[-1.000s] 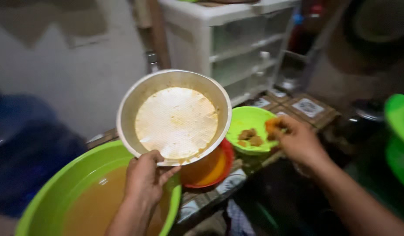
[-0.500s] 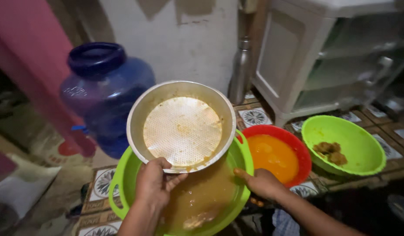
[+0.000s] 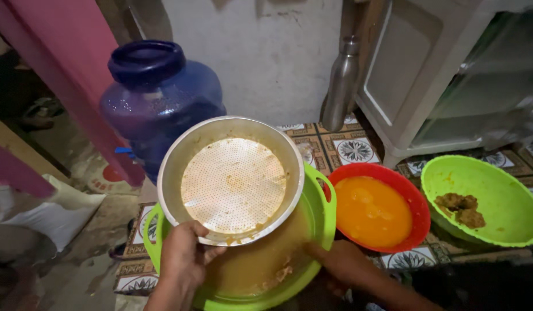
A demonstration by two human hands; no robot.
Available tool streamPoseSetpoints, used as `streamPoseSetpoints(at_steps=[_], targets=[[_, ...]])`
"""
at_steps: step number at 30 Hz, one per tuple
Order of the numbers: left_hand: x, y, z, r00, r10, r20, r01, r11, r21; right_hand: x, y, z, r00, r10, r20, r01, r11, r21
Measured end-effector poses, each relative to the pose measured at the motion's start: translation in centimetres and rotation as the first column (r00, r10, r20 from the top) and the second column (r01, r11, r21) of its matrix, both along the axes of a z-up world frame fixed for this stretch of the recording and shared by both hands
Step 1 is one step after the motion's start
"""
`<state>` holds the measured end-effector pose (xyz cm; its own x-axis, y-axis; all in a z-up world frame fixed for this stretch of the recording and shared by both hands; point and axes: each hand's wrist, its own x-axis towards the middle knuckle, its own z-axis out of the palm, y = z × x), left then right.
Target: The person pours a brownish liquid from a green bowl through a metal strainer into a larger green basin, then uses their hand to press the pulp against the strainer to extract more liquid. They repeat the process with an orange liquid from a red bowl, pressing the pulp to separate solids from the liquid.
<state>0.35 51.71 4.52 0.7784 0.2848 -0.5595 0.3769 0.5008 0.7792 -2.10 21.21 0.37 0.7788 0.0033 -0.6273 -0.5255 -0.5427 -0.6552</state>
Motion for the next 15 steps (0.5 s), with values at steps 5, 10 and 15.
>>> streamPoseSetpoints(at_steps=[5,10,15], targets=[[-0.3,1.2,-0.9,1.000,0.014,-0.024,-0.013,0.999,0.045,0.0,-0.3,-1.6,0.869,0.440,0.225,-0.429,0.898,-0.101],[-0.7,2.5,-1.2,0.999,0.015,-0.049,-0.011,0.996,0.089,4.9,-8.0,-1.5,0.684,0.709,0.173,-0.655,0.701,-0.283],[0.0,2.4,-2.1,0.998,-0.063,0.006,0.062,0.992,0.107,10.2,-12.5,-0.8,0.778,0.580,0.241,-0.252,0.640,-0.726]])
